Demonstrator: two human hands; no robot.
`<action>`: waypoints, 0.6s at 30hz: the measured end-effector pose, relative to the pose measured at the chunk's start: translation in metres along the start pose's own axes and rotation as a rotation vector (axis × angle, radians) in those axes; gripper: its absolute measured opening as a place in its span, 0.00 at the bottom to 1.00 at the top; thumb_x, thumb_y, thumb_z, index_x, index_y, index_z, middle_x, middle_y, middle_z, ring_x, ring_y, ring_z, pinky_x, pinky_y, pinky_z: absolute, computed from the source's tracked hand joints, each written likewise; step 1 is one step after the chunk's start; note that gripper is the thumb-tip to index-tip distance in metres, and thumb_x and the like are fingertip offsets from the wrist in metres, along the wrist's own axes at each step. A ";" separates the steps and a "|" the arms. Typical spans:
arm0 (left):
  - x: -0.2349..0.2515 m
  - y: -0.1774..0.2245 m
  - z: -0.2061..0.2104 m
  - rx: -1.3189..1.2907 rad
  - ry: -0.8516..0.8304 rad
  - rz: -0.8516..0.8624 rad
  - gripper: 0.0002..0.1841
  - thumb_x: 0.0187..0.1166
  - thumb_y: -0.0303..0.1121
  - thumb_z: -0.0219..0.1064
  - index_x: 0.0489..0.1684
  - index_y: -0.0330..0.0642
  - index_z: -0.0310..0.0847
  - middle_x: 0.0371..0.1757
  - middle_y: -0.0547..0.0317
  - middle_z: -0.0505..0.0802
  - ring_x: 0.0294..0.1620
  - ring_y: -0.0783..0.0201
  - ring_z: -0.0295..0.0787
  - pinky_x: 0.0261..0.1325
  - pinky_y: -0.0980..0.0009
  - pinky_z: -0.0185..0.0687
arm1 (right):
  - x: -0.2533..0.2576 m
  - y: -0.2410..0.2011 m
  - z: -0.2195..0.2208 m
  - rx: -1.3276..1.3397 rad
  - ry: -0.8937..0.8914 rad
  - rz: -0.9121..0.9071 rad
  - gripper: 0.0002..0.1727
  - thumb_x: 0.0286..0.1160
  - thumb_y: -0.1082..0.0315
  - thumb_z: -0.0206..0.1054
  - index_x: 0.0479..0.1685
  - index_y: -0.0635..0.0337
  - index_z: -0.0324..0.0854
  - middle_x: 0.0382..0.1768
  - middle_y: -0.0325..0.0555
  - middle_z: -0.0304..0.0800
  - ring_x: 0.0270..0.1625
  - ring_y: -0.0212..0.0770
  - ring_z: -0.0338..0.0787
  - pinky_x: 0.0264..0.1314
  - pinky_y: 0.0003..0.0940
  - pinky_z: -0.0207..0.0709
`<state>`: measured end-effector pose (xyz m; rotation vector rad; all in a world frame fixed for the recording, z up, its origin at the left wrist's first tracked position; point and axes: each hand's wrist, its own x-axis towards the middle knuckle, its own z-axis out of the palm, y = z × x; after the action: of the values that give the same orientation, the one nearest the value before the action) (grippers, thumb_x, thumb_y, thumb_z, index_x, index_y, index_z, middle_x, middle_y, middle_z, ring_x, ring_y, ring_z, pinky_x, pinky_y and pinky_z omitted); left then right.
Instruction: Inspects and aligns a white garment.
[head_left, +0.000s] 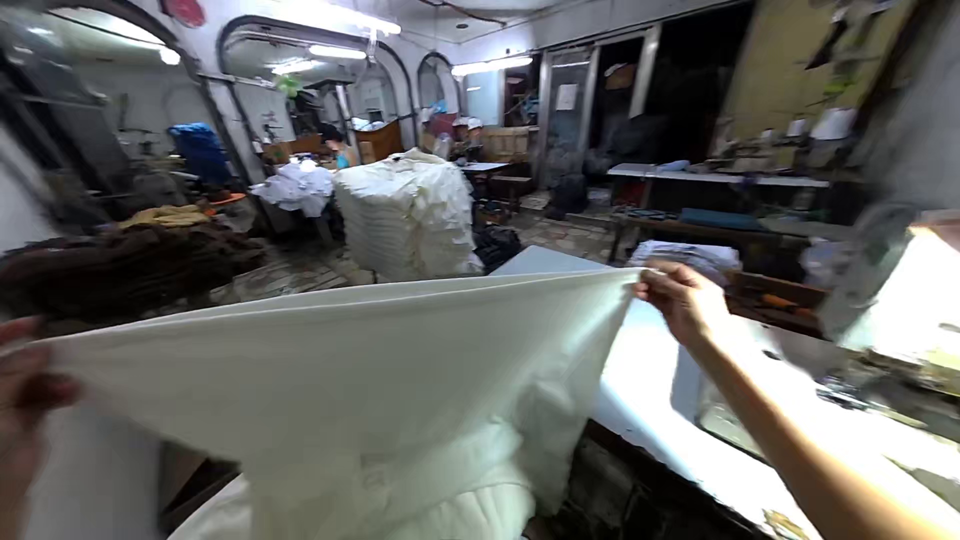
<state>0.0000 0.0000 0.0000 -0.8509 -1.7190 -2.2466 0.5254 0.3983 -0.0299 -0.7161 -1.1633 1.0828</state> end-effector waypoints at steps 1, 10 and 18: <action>-0.003 0.006 -0.003 0.018 -0.033 0.040 0.14 0.90 0.27 0.53 0.69 0.45 0.73 0.31 0.80 0.87 0.21 0.86 0.82 0.26 0.88 0.81 | 0.002 0.005 0.001 0.022 -0.002 0.013 0.05 0.85 0.78 0.58 0.51 0.66 0.77 0.29 0.37 0.91 0.28 0.33 0.92 0.41 0.30 0.91; -0.005 0.015 0.008 0.044 -0.056 0.059 0.14 0.87 0.24 0.59 0.66 0.41 0.78 0.36 0.70 0.91 0.24 0.80 0.86 0.29 0.82 0.86 | 0.020 0.049 -0.015 0.101 -0.050 -0.026 0.08 0.84 0.79 0.55 0.46 0.56 0.76 0.29 0.29 0.91 0.28 0.28 0.92 0.38 0.23 0.90; -0.002 0.011 0.007 -0.006 -0.080 0.031 0.12 0.85 0.21 0.60 0.62 0.37 0.83 0.38 0.65 0.94 0.27 0.76 0.90 0.33 0.78 0.90 | 0.018 0.049 -0.019 0.110 -0.064 0.034 0.09 0.86 0.79 0.52 0.46 0.57 0.75 0.28 0.29 0.91 0.30 0.28 0.92 0.42 0.23 0.90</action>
<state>0.0092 0.0031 0.0092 -0.9742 -1.7214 -2.2279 0.5293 0.4340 -0.0725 -0.6215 -1.1396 1.1958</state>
